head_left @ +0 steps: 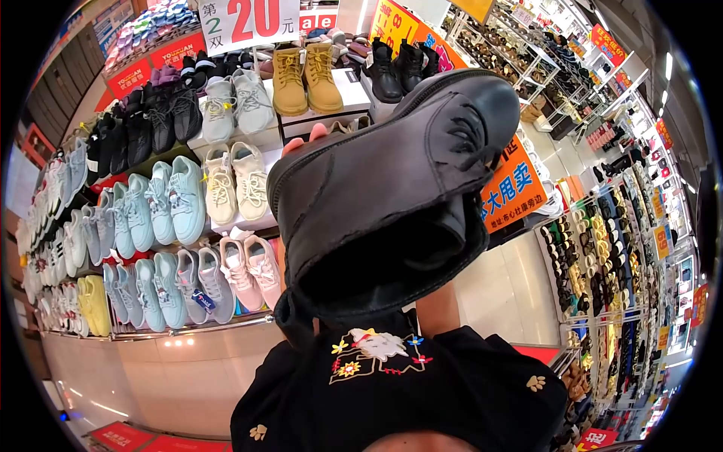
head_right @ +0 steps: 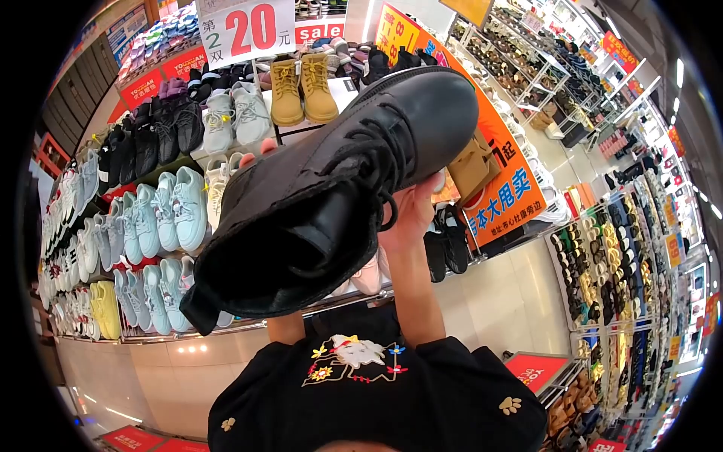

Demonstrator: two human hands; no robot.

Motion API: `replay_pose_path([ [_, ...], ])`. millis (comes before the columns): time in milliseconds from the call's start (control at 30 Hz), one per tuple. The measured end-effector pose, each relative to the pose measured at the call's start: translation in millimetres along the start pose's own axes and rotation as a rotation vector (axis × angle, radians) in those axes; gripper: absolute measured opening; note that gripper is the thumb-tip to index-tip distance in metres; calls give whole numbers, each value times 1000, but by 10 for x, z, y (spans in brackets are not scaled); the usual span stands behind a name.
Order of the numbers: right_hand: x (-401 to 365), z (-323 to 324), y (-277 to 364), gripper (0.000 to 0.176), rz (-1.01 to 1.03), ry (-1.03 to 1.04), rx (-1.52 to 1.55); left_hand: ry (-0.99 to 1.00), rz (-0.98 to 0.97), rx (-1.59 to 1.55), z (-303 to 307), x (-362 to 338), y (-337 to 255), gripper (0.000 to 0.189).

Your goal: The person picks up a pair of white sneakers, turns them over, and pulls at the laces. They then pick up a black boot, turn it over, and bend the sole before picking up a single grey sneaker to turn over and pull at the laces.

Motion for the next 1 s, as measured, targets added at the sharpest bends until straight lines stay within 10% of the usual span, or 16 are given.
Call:
replay_pose_path([
  [400, 12, 41, -1, 58, -48, 14, -144, 80, -53, -128, -117, 27, -67, 76],
  [633, -66, 278, 57, 54, 143, -514, 62, 82, -79, 6, -26, 25, -84, 95],
  [700, 54, -33, -53, 53, -3, -86, -127, -7, 22, -93, -27, 39, -78, 85],
  [833, 18, 11, -54, 52, 10, -110, -53, -39, 133, -481, -259, 135, -130, 38],
  [933, 62, -68, -105, 52, 12, -29, -64, -904, 373, -139, -152, -13, -231, 45],
  [1000, 121, -200, -124, 52, -63, 104, -20, -959, 378, -116, -196, -3, -260, 47],
])
Point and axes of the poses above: each hand's wrist, its own x-axis towards the middle knuckle, its own z-axis out of the back of the hand, y = z × x, the point moved 9 cm from there along x, towards the middle knuckle, and after that the axes turned 15 degrees about x, right-handed, at the moved point
